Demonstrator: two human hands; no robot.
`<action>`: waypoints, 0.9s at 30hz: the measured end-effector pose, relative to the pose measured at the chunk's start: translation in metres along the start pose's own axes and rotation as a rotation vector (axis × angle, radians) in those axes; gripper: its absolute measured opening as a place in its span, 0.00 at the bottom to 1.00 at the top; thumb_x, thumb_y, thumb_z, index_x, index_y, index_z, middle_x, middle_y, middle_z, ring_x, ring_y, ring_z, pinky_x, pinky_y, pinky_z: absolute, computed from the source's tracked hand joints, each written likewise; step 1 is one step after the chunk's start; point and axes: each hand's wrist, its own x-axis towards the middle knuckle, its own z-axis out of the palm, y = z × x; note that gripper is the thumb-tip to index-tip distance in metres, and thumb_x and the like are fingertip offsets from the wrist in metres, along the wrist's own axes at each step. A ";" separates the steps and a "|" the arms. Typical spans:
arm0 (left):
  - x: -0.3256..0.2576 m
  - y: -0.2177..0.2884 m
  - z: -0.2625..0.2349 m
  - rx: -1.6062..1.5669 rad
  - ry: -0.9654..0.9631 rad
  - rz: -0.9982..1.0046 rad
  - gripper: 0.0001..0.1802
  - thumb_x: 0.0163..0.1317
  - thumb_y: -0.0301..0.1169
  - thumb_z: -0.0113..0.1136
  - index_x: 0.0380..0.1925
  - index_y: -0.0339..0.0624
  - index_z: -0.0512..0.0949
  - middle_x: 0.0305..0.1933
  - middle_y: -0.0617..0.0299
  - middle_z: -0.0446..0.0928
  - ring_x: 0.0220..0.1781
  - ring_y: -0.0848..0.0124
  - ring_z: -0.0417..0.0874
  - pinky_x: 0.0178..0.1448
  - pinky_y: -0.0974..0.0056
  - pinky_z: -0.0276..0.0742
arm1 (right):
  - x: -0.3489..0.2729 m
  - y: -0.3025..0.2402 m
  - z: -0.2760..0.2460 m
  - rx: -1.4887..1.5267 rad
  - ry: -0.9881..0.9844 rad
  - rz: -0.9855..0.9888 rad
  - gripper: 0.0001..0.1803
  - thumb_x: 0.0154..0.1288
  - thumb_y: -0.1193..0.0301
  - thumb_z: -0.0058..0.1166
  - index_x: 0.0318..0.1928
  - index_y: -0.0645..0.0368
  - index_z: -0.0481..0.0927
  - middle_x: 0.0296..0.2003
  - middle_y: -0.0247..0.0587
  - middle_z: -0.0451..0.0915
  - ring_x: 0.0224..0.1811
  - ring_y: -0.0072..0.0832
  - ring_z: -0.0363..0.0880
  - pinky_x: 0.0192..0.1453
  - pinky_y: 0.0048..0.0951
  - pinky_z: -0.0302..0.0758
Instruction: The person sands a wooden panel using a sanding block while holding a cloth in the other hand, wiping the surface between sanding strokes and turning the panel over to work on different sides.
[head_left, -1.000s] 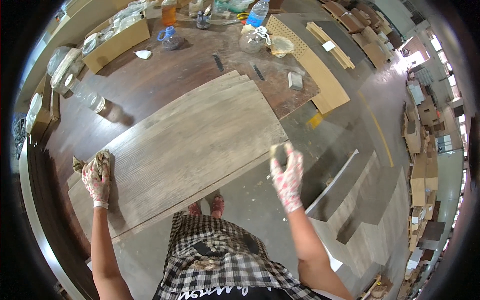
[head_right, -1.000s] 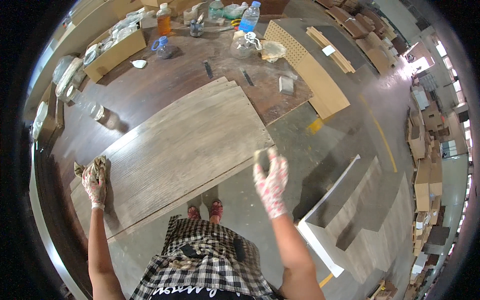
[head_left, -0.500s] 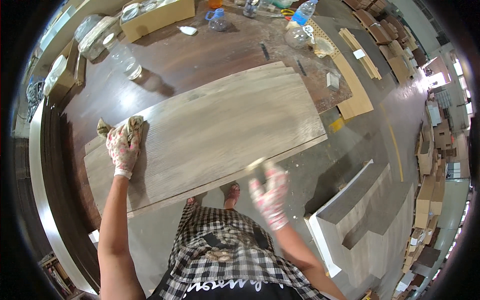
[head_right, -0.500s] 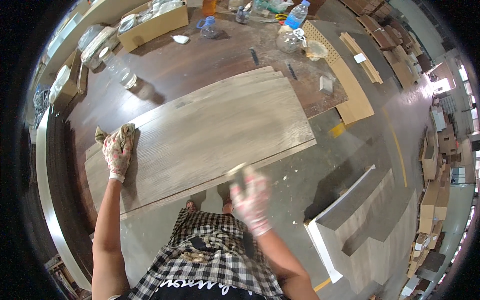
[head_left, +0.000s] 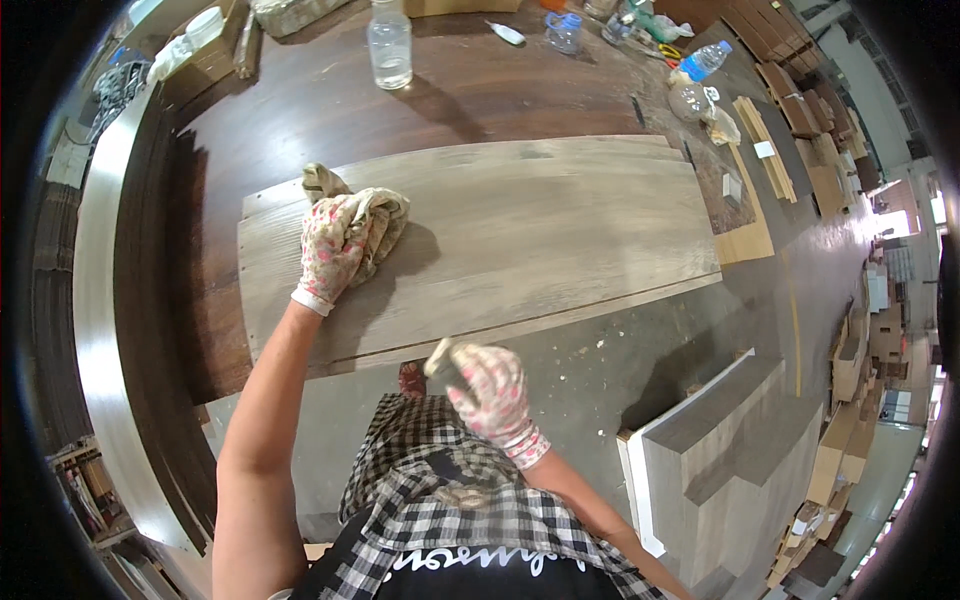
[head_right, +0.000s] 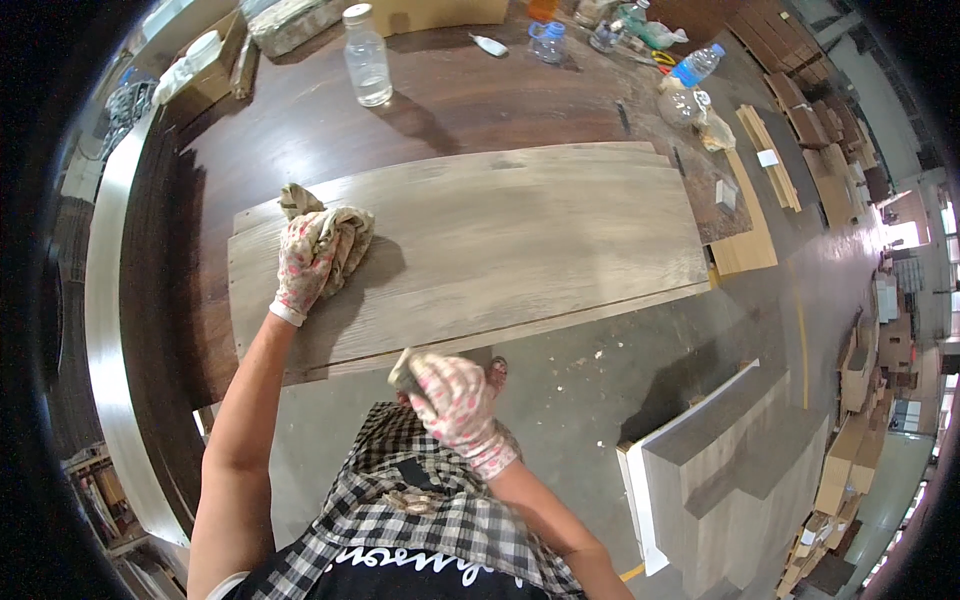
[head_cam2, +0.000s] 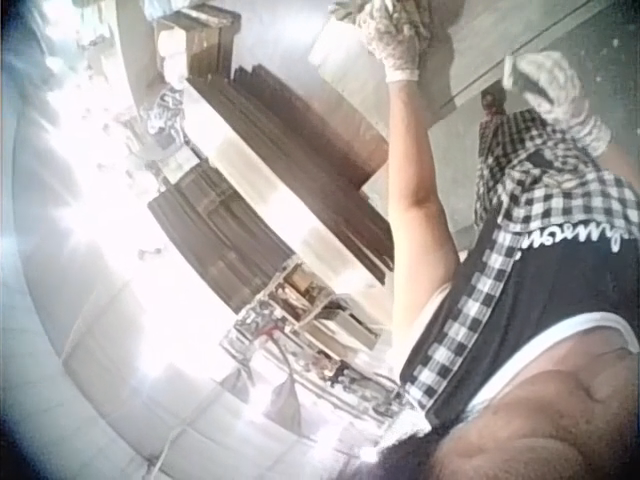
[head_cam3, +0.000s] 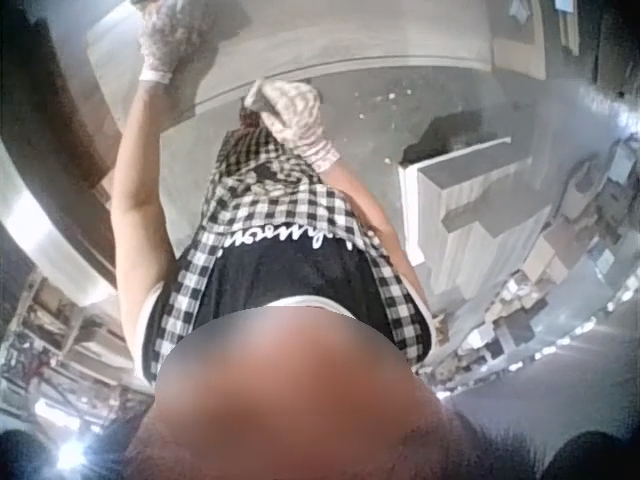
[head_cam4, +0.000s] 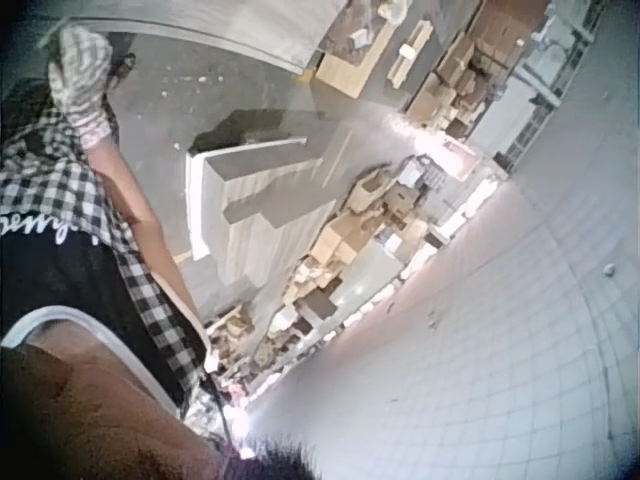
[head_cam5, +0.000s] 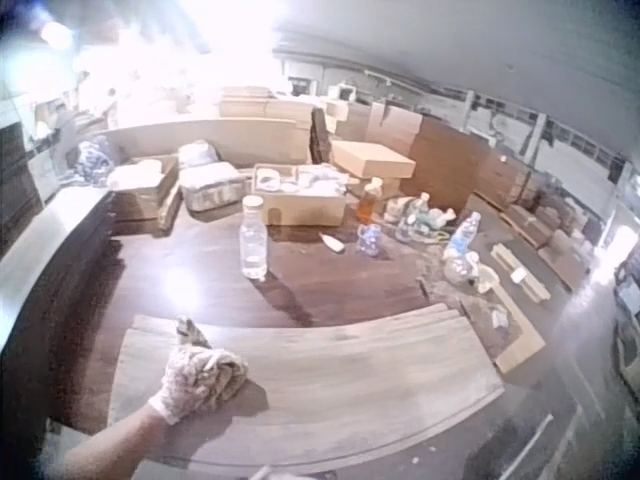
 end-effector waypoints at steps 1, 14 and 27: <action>-0.009 -0.009 -0.011 0.015 0.005 -0.012 0.17 0.56 0.29 0.58 0.47 0.46 0.77 0.49 0.55 0.76 0.54 0.54 0.72 0.61 0.53 0.63 | 0.007 -0.004 -0.001 0.016 -0.065 0.017 0.22 0.56 0.64 0.56 0.50 0.60 0.75 0.44 0.43 0.77 0.46 0.36 0.73 0.52 0.39 0.70; -0.211 0.026 -0.129 -1.722 0.087 -1.038 0.13 0.53 0.25 0.60 0.38 0.27 0.78 0.37 0.55 0.81 0.40 0.69 0.82 0.38 0.69 0.83 | 0.026 -0.050 0.037 -0.038 -0.223 -0.021 0.28 0.56 0.59 0.57 0.56 0.54 0.72 0.50 0.41 0.72 0.51 0.38 0.70 0.56 0.41 0.66; -0.271 0.054 -0.096 -0.755 -0.505 -1.079 0.21 0.54 0.48 0.58 0.36 0.40 0.79 0.32 0.48 0.80 0.36 0.53 0.80 0.42 0.54 0.74 | 0.085 -0.127 0.125 0.185 -0.541 -0.366 0.31 0.48 0.67 0.61 0.56 0.55 0.71 0.48 0.41 0.71 0.51 0.40 0.68 0.54 0.43 0.65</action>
